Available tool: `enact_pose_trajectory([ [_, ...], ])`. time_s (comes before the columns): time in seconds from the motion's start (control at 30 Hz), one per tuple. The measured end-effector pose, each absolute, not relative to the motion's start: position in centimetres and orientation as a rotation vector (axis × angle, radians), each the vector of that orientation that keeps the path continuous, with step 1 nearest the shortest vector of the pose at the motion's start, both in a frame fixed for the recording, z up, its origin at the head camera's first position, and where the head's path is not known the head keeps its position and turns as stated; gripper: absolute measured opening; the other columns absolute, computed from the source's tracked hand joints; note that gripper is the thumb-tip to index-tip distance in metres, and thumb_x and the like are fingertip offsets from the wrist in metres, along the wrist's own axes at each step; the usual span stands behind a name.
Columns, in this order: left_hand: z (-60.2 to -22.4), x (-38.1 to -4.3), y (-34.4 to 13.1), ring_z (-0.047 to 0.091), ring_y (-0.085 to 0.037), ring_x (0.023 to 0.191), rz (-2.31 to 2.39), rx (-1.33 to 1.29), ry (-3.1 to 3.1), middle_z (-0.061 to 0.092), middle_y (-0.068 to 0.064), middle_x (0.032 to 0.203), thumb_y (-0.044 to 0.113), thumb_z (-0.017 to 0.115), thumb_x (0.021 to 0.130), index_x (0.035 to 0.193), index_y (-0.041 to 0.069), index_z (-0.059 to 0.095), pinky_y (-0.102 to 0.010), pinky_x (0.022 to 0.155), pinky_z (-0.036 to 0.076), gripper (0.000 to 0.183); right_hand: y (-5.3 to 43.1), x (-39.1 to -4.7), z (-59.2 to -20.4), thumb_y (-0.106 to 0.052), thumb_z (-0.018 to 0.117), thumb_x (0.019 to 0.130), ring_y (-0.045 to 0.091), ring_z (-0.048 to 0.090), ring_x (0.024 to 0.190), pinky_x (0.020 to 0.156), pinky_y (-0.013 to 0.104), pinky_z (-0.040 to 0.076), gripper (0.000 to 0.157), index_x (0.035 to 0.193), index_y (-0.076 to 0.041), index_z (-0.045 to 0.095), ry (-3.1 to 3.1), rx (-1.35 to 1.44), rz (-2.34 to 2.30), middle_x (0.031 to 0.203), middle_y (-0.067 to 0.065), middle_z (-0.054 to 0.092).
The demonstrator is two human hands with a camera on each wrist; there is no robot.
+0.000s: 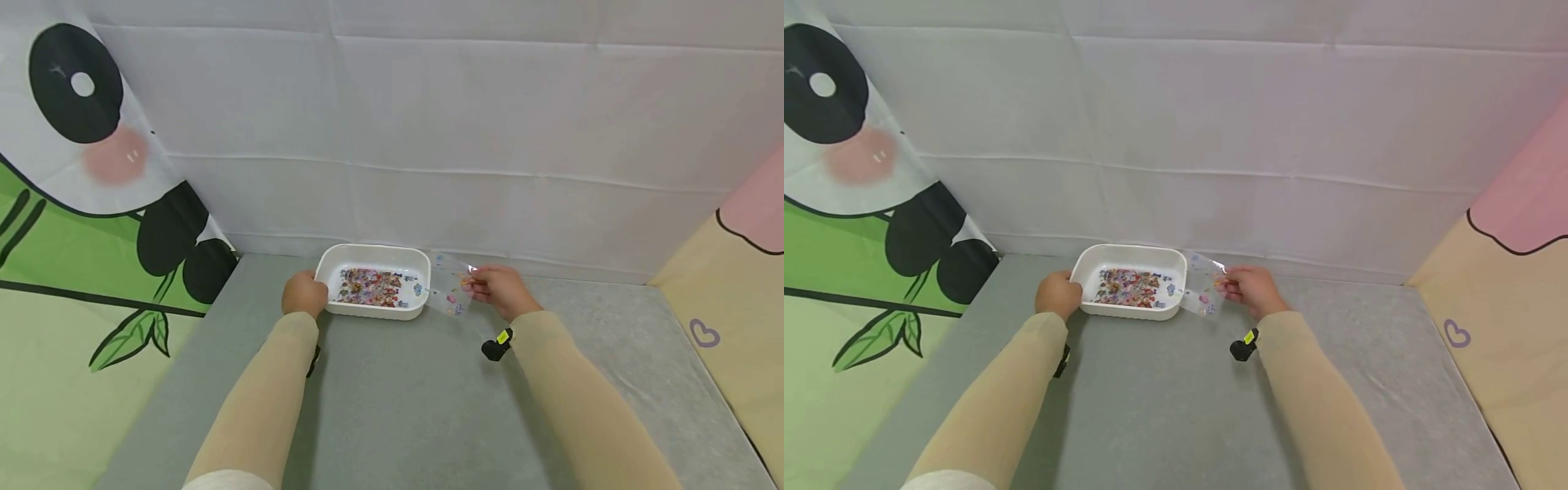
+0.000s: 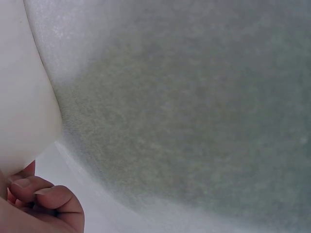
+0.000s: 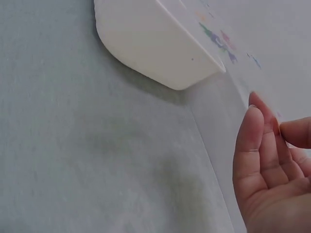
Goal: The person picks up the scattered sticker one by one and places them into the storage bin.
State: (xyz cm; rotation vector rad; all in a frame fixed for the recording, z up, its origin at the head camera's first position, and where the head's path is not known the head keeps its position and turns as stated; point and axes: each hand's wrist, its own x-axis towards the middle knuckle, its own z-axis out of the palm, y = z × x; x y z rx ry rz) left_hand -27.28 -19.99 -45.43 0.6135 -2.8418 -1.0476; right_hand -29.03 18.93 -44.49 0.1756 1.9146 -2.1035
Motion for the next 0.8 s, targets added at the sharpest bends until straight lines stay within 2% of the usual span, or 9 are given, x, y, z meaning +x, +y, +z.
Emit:
enact_pose_trajectory([
  [0.3, -45.6, -27.6, -20.0, 0.065, -0.037, 0.111, -1.052, 0.638, -2.834, 0.068, -0.022, 0.127, 0.011, 0.051, 0.099, 0.138, -0.003, 0.062, -0.054, 0.095, 0.052, 0.042, 15.9, -29.4, -44.2, -0.002, 0.053, 0.104, 0.013, 0.071, 0.072, 0.071, 0.027, 0.060, 0.031, 0.128, 0.017, 0.056, 1.903, 0.227, -2.109, 0.084, 0.007, 0.072],
  [0.63, -45.6, -27.6, -20.1, 0.064, -0.037, 0.113, -1.042, 0.649, -2.848, 0.066, -0.023, 0.130, 0.011, 0.050, 0.099, 0.139, -0.004, 0.060, -0.055, 0.098, 0.051, 0.044, 12.9, -29.4, -43.2, -0.003, 0.058, 0.102, 0.015, 0.072, 0.073, 0.069, 0.027, 0.060, 0.028, 0.123, 0.014, 0.061, 2.020, 0.292, -2.026, 0.090, 0.014, 0.073],
  [0.8, -45.5, -27.5, -19.9, 0.064, -0.037, 0.111, -1.052, 0.637, -2.841, 0.067, -0.023, 0.127, 0.010, 0.050, 0.099, 0.137, -0.004, 0.062, -0.055, 0.096, 0.051, 0.043, 11.9, -29.4, -43.0, -0.007, 0.059, 0.103, 0.015, 0.072, 0.074, 0.074, 0.030, 0.060, 0.031, 0.127, 0.013, 0.062, 2.086, 0.277, -1.973, 0.093, 0.015, 0.072],
])
